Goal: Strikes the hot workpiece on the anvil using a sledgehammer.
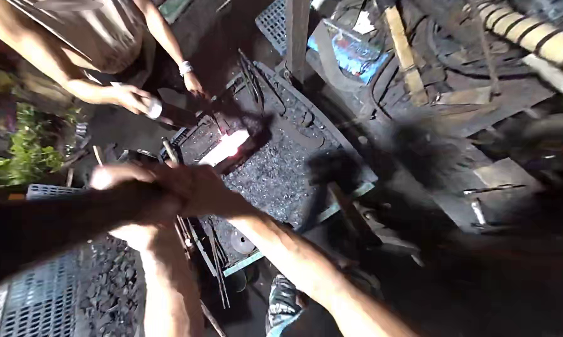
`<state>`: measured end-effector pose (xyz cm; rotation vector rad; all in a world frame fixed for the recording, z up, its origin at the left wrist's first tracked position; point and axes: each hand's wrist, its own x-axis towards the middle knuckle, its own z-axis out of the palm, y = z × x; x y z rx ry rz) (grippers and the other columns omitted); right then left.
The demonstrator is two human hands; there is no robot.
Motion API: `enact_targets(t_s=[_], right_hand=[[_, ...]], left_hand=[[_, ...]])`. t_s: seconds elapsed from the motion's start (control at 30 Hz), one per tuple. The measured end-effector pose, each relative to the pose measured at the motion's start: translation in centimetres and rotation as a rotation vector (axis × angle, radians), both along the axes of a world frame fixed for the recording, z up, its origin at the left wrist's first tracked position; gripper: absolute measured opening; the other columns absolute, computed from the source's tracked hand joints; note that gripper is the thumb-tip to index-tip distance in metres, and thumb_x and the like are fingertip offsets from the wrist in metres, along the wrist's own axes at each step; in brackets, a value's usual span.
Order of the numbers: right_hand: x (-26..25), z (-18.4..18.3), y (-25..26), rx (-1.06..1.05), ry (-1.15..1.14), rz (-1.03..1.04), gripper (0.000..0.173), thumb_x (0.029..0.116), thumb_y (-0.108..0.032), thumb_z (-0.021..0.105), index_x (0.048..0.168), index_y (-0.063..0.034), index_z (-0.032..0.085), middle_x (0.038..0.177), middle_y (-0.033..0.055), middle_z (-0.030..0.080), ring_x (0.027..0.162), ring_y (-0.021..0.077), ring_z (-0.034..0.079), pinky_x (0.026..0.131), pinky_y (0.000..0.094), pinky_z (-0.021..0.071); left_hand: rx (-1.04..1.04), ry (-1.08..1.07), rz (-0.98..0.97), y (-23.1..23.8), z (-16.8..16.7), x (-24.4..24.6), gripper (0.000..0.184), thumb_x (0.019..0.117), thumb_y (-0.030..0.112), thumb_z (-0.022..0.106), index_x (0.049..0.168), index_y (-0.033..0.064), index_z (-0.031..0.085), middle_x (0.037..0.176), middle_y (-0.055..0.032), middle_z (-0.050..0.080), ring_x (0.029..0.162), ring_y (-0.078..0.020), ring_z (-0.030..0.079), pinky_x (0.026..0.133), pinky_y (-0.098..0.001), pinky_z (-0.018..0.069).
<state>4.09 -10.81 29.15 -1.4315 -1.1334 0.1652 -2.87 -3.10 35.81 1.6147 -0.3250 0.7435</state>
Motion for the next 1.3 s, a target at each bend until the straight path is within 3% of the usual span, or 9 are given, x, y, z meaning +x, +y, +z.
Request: enact_targets(t_s=[0.1,0.23,0.3,0.53,0.67,0.8,0.9,1.1,1.3], right_hand=[[4.3,-8.6,5.0,0.059,0.084,-0.170,0.047,0.0672,-0.031,0.088,0.108,-0.0117,0.076,0.094,0.0064,0.076,0.085,0.0233,0.072,0.070,0.0507,0.0576],[-3.6,-33.7,-0.1,-0.594,0.605,-0.190,0.034,0.0861,-0.029,0.074,0.116,-0.0122,0.071,0.103,0.0090,0.074,0.098,0.0250,0.071,0.085,0.0545,0.0586],[-6.0,-37.9,-3.4,-0.812,0.741,-0.159,0.038,0.0901,-0.038,0.067,0.120,-0.0137,0.069,0.106,0.0093,0.075,0.102,0.0260,0.071,0.090,0.0554,0.0578],[-17.3,-27.3,-19.0,-0.681,0.713,-0.080,0.050,0.0822,-0.033,0.077,0.125,-0.0085,0.069,0.107,0.0107,0.076,0.102,0.0234,0.073,0.095,0.0498,0.0579],[-8.8,-11.7,-12.8,-0.332,0.421,0.078,0.056,0.0901,-0.037,0.072,0.141,-0.0158,0.063,0.127,0.0064,0.073,0.113,0.0215,0.070,0.099,0.0501,0.0561],[1.4,-2.9,-0.9,-0.004,0.008,-0.024,0.052,0.0798,-0.039,0.083,0.124,-0.0139,0.072,0.102,0.0074,0.075,0.087,0.0251,0.072,0.071,0.0519,0.0576],[4.9,-10.6,3.3,0.034,0.169,-0.112,0.052,0.0669,-0.034,0.088,0.110,-0.0092,0.073,0.092,0.0096,0.075,0.083,0.0270,0.072,0.069,0.0547,0.0577],[-6.5,-38.9,-4.9,-0.871,0.727,-0.120,0.047,0.0874,-0.033,0.068,0.132,-0.0202,0.065,0.111,0.0084,0.074,0.104,0.0271,0.071,0.089,0.0572,0.0576],[-17.8,-31.3,-18.7,-0.875,0.644,0.007,0.047,0.0754,-0.033,0.078,0.117,-0.0119,0.071,0.102,0.0116,0.075,0.097,0.0287,0.072,0.088,0.0567,0.0569]], left_hand=[[0.033,0.106,0.109,2.5,-7.2,4.9,0.040,0.0896,0.035,0.079,0.119,0.0195,0.057,0.085,0.0046,0.065,0.068,-0.0101,0.062,0.063,-0.0292,0.0568],[-0.451,0.779,0.391,0.8,-35.8,2.3,0.028,0.0936,0.037,0.071,0.108,0.0136,0.063,0.065,0.0000,0.060,0.051,-0.0137,0.058,0.051,-0.0341,0.0548],[-0.593,0.982,0.422,-1.1,-42.3,0.6,0.033,0.0933,0.033,0.071,0.107,0.0044,0.064,0.063,-0.0068,0.060,0.051,-0.0194,0.059,0.052,-0.0393,0.0565],[-0.713,0.961,0.489,-16.6,-28.2,-12.2,0.071,0.0702,0.030,0.092,0.121,-0.0025,0.055,0.087,-0.0136,0.071,0.074,-0.0229,0.071,0.070,-0.0432,0.0631],[-0.273,0.558,0.422,-12.2,-11.3,-8.4,0.063,0.0670,0.031,0.096,0.111,0.0022,0.062,0.095,-0.0037,0.075,0.089,-0.0135,0.073,0.083,-0.0347,0.0628],[0.021,0.101,0.076,-1.6,-2.1,0.9,0.029,0.0840,0.036,0.085,0.105,0.0204,0.072,0.087,0.0039,0.072,0.074,-0.0102,0.067,0.070,-0.0322,0.0597],[0.003,0.122,0.095,1.8,-9.3,5.9,0.036,0.0884,0.038,0.080,0.114,0.0197,0.062,0.088,0.0055,0.068,0.071,-0.0079,0.063,0.066,-0.0285,0.0578],[-0.732,0.887,0.335,-2.2,-44.1,-1.1,0.025,0.0935,0.024,0.066,0.106,0.0037,0.060,0.063,-0.0064,0.060,0.052,-0.0184,0.060,0.053,-0.0382,0.0564],[-0.851,0.875,0.411,-16.0,-33.1,-14.0,0.052,0.0769,0.031,0.089,0.110,0.0023,0.060,0.076,-0.0119,0.069,0.063,-0.0226,0.069,0.062,-0.0417,0.0611]])
